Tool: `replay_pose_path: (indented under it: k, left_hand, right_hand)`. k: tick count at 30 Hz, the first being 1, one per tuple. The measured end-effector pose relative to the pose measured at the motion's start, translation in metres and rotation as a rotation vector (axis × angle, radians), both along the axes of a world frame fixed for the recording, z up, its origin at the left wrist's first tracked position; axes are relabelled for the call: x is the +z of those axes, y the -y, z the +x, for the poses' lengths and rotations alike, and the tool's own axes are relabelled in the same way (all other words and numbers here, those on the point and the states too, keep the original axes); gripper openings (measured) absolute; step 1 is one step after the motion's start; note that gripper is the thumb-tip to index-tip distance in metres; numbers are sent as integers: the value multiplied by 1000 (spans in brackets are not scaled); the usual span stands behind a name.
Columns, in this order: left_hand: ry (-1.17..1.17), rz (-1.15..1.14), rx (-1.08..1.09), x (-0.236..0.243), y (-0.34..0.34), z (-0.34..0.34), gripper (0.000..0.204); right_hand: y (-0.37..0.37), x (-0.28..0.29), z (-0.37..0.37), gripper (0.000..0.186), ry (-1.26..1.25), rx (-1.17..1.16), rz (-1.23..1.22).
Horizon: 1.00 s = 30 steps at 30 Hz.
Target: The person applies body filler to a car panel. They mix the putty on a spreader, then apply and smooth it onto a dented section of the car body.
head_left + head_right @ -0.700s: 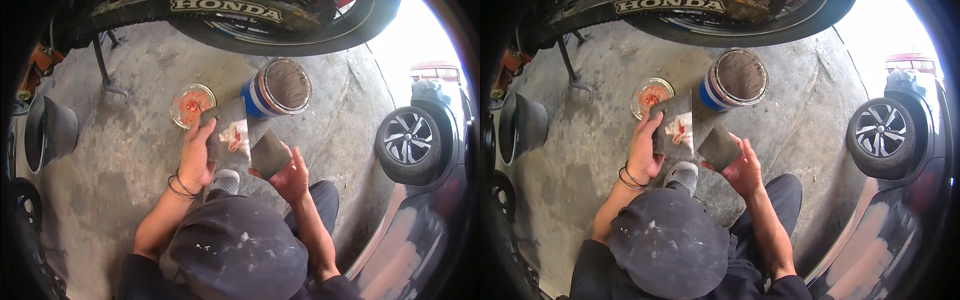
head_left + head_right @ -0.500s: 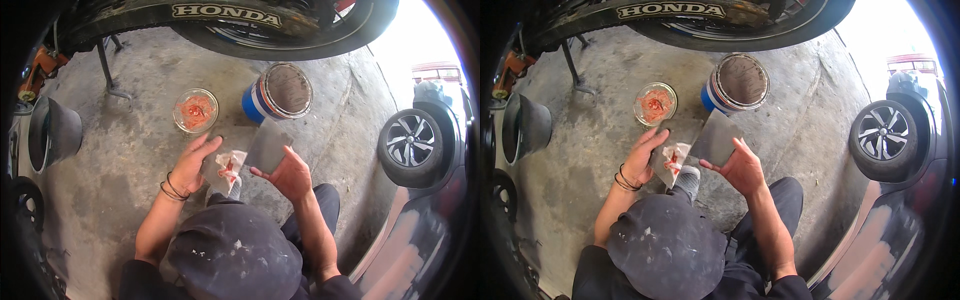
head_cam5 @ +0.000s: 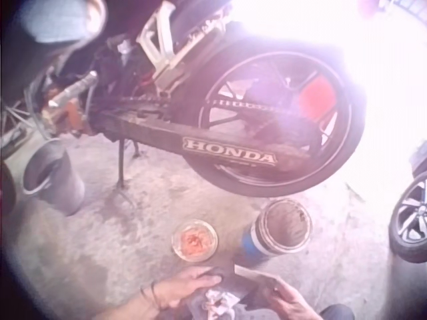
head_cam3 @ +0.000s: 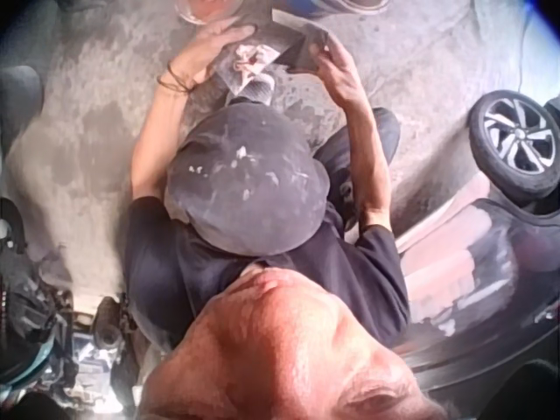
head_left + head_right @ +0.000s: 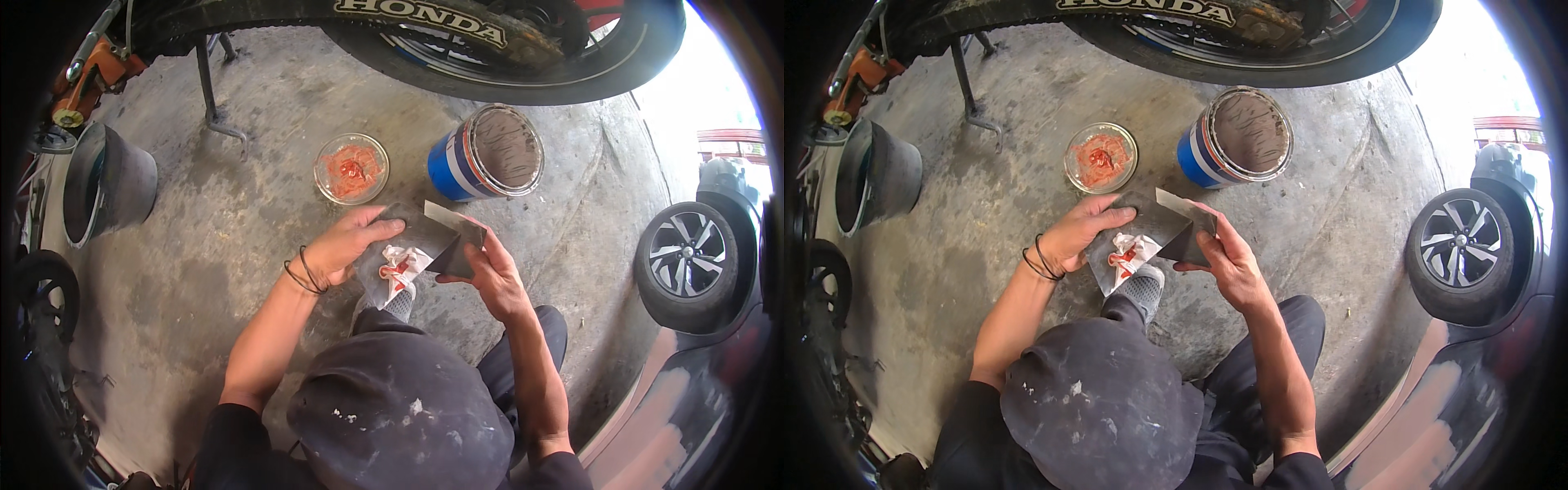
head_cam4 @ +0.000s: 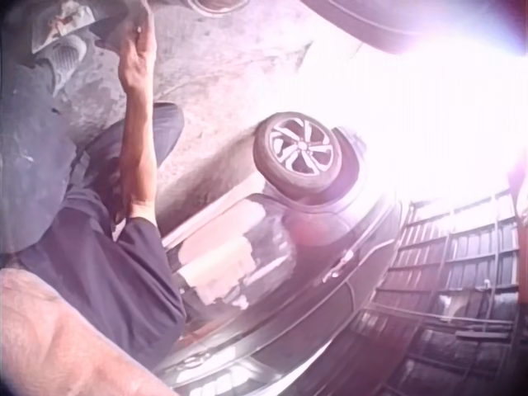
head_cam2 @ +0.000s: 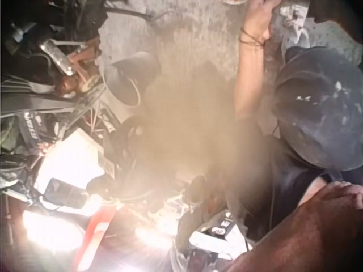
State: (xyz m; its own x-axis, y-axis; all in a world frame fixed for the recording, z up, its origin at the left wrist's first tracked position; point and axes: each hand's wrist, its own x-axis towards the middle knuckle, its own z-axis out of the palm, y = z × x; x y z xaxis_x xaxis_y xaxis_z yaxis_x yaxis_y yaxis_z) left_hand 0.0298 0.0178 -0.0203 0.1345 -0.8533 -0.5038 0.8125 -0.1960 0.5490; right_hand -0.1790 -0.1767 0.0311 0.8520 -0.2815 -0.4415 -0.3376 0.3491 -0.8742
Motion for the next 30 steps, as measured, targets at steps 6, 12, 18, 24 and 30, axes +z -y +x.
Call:
replay_pose_path:
  k: [6,12,18,24,30]
  left_hand:
    - [57,-31,-97,2,3,4,41]
    - [138,-47,-165,-2,6,8,39]
    - [154,-69,-170,2,4,13,38]
    - [210,-27,-183,12,4,15,37]
    - [387,-79,-264,17,21,24,37]
  right_hand:
    - [4,26,3,44,-78,147,-433]
    - [-3,42,9,46,-137,227,-652]
    - [-15,46,11,45,-110,206,-739]
    - [-19,50,11,45,-181,232,-777]
    - [-13,54,3,49,-174,242,-881]
